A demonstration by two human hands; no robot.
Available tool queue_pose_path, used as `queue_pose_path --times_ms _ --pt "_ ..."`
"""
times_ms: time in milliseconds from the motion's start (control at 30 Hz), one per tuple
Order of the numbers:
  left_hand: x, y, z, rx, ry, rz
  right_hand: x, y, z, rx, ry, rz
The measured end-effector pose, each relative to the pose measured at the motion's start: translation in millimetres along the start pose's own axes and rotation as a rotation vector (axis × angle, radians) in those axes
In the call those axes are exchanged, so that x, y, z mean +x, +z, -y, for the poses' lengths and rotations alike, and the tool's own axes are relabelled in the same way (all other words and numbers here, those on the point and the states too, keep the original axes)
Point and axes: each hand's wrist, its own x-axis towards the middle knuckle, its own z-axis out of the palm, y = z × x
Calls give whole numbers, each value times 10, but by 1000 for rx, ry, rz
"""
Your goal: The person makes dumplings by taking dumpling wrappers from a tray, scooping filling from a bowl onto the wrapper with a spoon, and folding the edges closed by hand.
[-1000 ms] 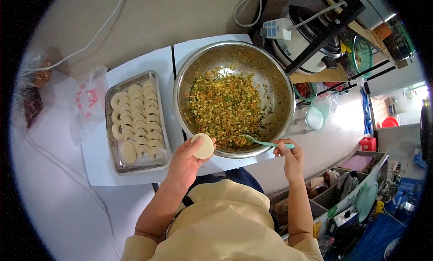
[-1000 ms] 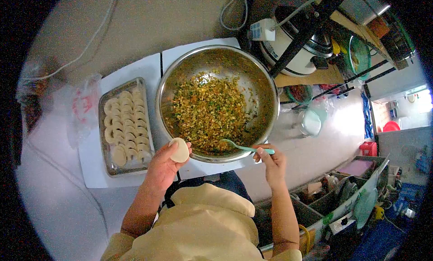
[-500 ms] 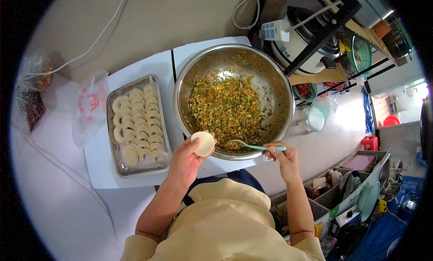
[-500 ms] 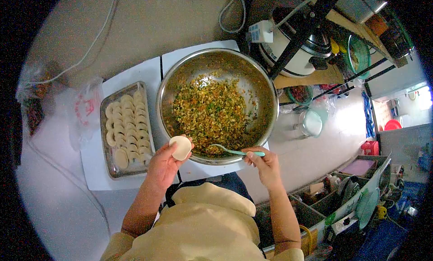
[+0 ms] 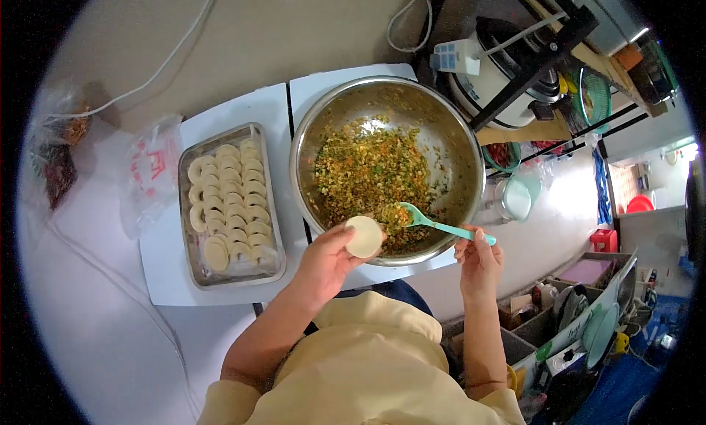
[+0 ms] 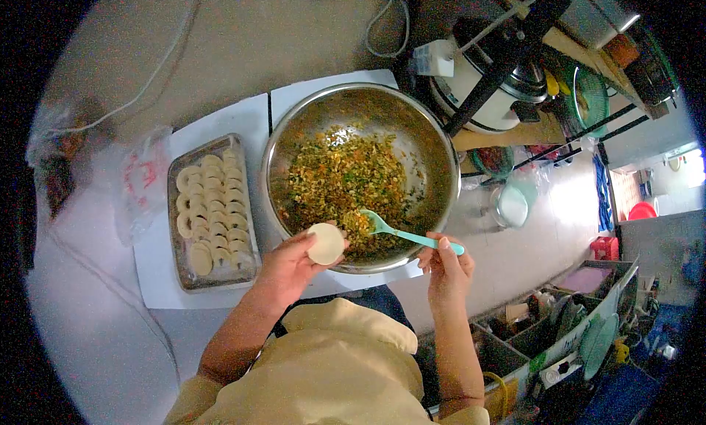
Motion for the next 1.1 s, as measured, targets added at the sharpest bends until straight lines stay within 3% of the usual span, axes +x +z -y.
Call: queue_pose_path --times_ms 167,267,333,367,500,933,1033,1100 --pt "123 235 3 -84 -22 85 -210 98 3 -26 -170 56" --pt "183 282 3 -106 6 98 -334 51 -74 -222 -364 113" --pt "265 250 47 -128 23 94 -378 -2 -91 -872 -713 363" --pt "297 237 57 -150 38 89 -401 -14 -124 -1005 -823 456" --pt "349 248 38 -137 66 37 -426 70 -285 -1149 -951 580" --pt "397 157 -6 -237 -1 40 -430 -103 -183 -1240 -974 643" --pt "393 139 14 -246 32 62 -452 -91 -132 -1080 -794 538" --pt "354 150 3 -185 65 92 -436 -35 -103 -690 -612 286"
